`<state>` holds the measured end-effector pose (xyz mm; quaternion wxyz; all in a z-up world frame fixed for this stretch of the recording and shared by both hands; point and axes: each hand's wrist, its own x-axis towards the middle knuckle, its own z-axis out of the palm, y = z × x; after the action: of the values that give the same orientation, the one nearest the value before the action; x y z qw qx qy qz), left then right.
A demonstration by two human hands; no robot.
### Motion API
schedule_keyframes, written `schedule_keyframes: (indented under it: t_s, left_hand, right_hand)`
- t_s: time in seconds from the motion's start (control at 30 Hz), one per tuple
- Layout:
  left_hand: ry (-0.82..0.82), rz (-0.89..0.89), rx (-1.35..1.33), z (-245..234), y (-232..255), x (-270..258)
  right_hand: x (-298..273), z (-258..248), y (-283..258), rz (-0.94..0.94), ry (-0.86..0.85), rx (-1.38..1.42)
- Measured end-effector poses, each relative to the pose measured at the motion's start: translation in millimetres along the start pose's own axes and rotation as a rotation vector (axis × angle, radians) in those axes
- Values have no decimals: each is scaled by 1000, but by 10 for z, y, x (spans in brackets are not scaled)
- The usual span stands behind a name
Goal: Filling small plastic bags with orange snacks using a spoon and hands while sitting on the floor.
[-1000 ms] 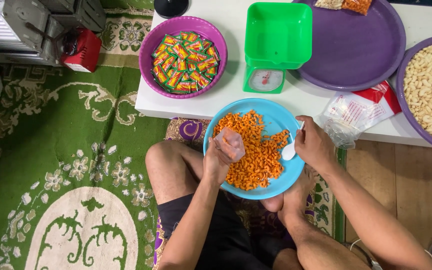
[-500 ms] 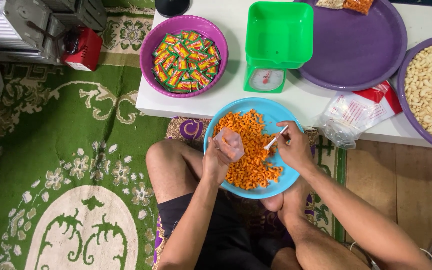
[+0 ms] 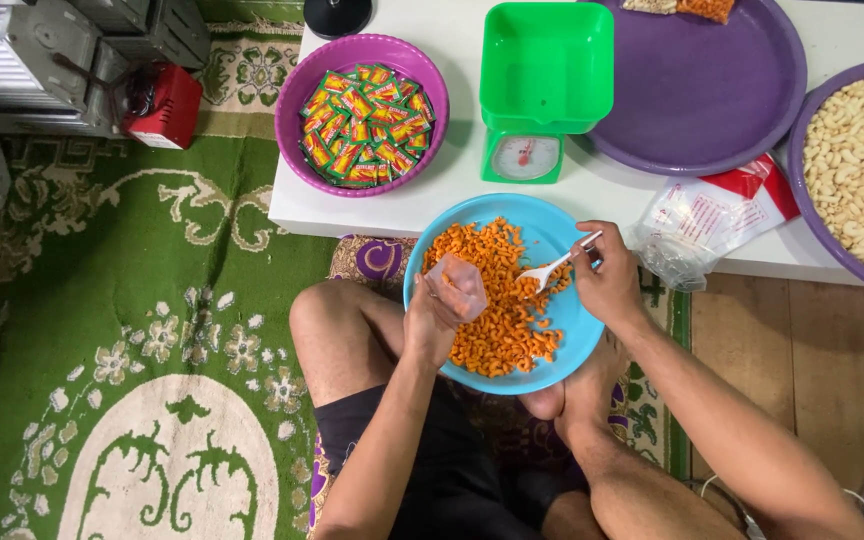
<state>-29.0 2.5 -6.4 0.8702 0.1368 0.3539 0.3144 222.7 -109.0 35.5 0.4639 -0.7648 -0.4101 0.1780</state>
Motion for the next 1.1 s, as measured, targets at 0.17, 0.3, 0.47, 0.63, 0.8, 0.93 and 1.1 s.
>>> schedule_keyframes:
  t_s: [0.17, 0.3, 0.47, 0.63, 0.8, 0.93, 1.1]
  left_hand:
    - [36, -7, -23, -124, -78, 67]
    - [-2, -17, -35, -61, -19, 70]
    - [23, 3, -9, 106, 6, -15]
    - [-1, 11, -10, -20, -31, 52]
    - [-40, 12, 3, -130, -57, 94]
    - [-27, 37, 26, -2, -15, 46]
    - [-49, 25, 22, 6, -9, 34]
  right_hand:
    - [16, -11, 170, 17, 68, 41]
    - [103, -79, 89, 36, 69, 144]
    - [121, -37, 110, -23, 85, 148]
    - [91, -13, 93, -73, 104, 85]
    - [95, -44, 47, -203, 111, 53]
    - [97, -42, 47, -262, 113, 2]
    - [96, -12, 235, -133, 140, 68]
